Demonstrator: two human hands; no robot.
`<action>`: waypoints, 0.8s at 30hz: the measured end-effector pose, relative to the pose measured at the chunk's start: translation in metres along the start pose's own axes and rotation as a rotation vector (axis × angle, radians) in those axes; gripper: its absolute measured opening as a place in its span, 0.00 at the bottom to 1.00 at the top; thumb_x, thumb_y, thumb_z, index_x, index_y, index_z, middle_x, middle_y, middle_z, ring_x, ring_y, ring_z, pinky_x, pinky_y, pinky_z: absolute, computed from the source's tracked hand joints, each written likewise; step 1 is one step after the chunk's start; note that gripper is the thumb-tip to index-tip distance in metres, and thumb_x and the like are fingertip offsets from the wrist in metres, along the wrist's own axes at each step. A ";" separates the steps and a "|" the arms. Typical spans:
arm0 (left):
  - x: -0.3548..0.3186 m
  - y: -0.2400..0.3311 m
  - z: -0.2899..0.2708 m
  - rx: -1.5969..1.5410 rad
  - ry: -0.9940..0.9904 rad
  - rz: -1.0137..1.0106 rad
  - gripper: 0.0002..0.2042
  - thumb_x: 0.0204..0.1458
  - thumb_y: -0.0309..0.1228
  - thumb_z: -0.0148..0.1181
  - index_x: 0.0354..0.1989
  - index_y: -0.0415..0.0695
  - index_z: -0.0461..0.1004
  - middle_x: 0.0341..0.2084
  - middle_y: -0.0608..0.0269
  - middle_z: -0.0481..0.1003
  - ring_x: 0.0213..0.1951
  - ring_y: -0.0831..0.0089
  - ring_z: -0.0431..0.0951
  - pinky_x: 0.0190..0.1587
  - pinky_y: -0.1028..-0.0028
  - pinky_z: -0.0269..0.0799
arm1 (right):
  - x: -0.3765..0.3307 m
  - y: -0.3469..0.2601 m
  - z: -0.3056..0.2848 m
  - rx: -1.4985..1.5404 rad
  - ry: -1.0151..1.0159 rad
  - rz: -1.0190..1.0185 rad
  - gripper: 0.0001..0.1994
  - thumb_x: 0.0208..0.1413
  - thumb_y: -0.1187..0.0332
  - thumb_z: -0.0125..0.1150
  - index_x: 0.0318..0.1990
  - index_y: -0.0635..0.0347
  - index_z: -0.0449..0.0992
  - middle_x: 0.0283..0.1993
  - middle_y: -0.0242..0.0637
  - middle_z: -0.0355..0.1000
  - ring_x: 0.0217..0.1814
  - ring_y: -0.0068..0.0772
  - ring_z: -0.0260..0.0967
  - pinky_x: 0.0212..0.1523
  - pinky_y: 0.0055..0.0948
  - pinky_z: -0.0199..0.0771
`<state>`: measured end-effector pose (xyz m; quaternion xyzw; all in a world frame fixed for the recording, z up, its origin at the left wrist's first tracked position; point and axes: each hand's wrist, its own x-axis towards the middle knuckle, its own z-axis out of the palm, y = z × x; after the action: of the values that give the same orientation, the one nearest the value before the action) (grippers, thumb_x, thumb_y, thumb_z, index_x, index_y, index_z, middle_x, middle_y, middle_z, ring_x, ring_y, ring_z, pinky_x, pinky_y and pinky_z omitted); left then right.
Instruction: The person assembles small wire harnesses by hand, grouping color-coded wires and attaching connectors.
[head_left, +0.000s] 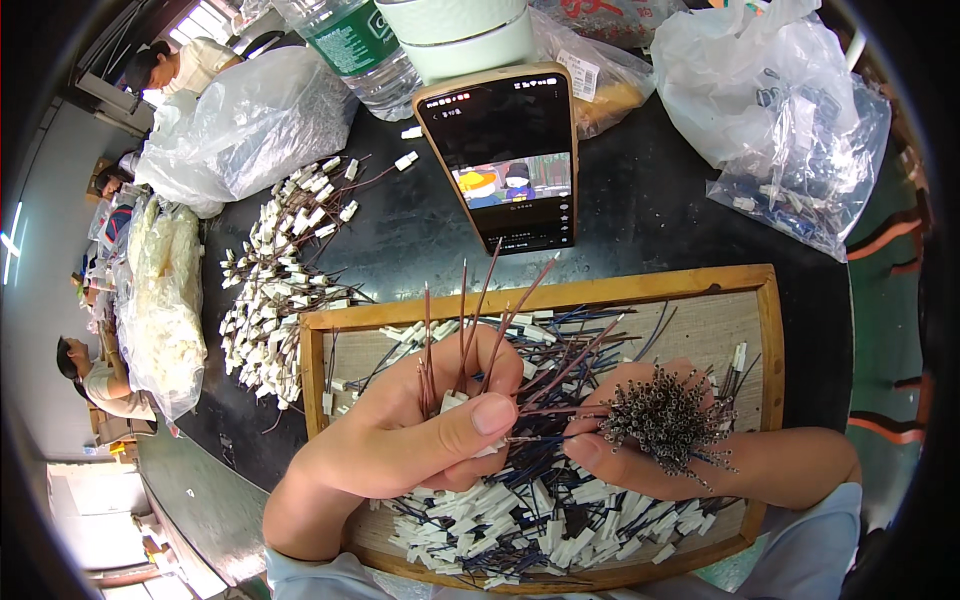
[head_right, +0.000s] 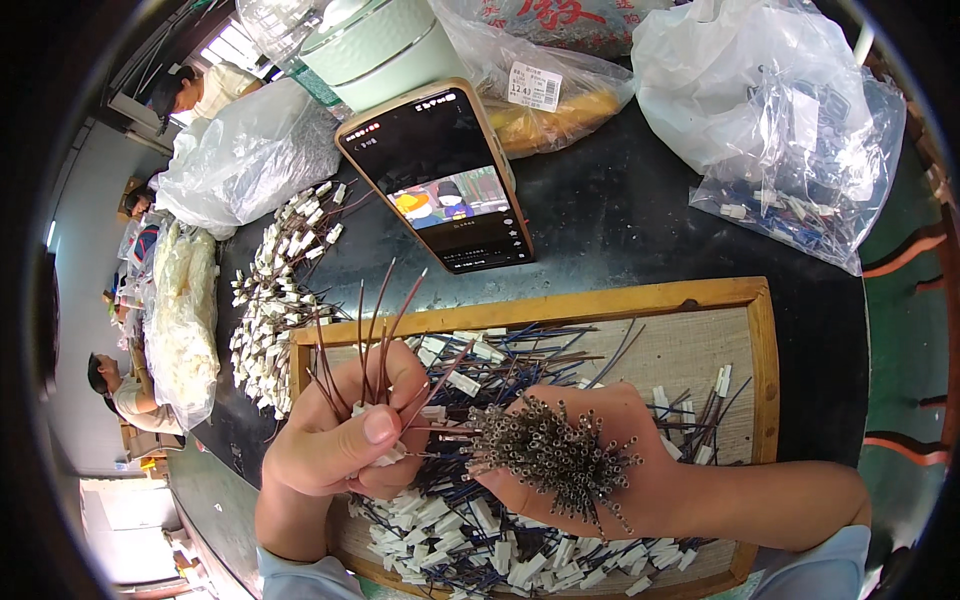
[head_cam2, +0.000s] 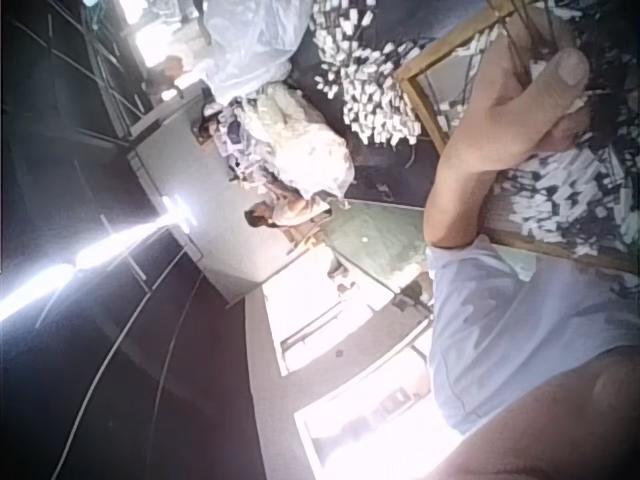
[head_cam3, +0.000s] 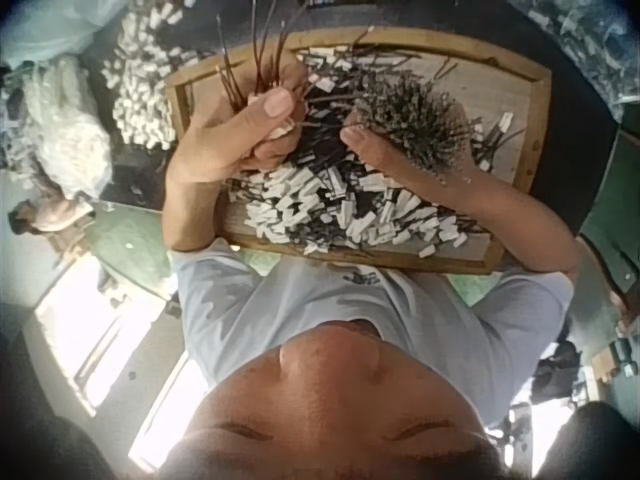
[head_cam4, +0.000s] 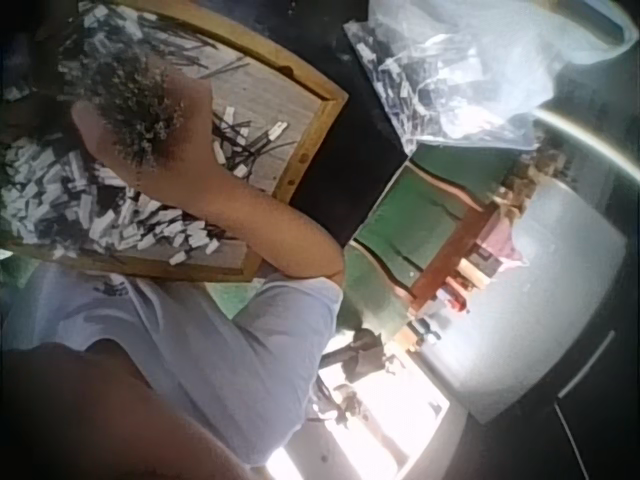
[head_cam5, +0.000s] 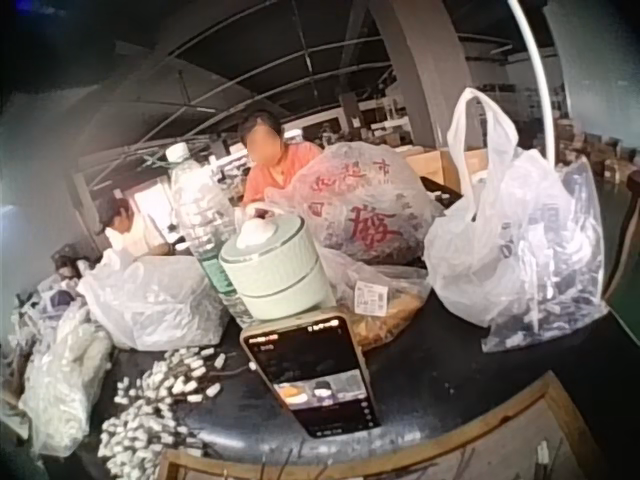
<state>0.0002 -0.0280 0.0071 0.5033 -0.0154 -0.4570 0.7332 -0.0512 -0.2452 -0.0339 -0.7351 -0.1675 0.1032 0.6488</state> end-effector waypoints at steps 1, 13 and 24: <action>0.000 0.000 0.000 -0.012 -0.005 0.001 0.14 0.53 0.32 0.57 0.33 0.41 0.56 0.14 0.67 0.58 0.12 0.85 0.51 0.14 0.81 0.41 | 0.000 0.000 0.000 -0.001 0.000 -0.001 0.07 0.45 0.75 0.66 0.31 0.66 0.74 0.26 0.33 0.75 0.26 0.16 0.70 0.27 0.18 0.68; -0.001 -0.005 0.009 0.387 -0.046 0.042 0.09 0.52 0.26 0.58 0.34 0.39 0.62 0.24 0.68 0.65 0.24 0.85 0.62 0.26 0.85 0.57 | 0.001 0.005 0.002 0.118 -0.088 0.036 0.07 0.47 0.73 0.66 0.33 0.65 0.76 0.28 0.32 0.74 0.27 0.17 0.68 0.27 0.19 0.68; -0.008 0.000 0.006 0.395 -0.013 0.097 0.10 0.51 0.25 0.59 0.34 0.39 0.63 0.24 0.67 0.65 0.22 0.85 0.63 0.24 0.84 0.59 | -0.005 0.011 0.014 0.118 0.120 -0.094 0.06 0.48 0.73 0.66 0.31 0.63 0.76 0.25 0.32 0.73 0.25 0.21 0.70 0.25 0.22 0.67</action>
<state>-0.0072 -0.0273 0.0138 0.6329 -0.1339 -0.4125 0.6414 -0.0594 -0.2352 -0.0474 -0.6916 -0.1563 0.0383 0.7041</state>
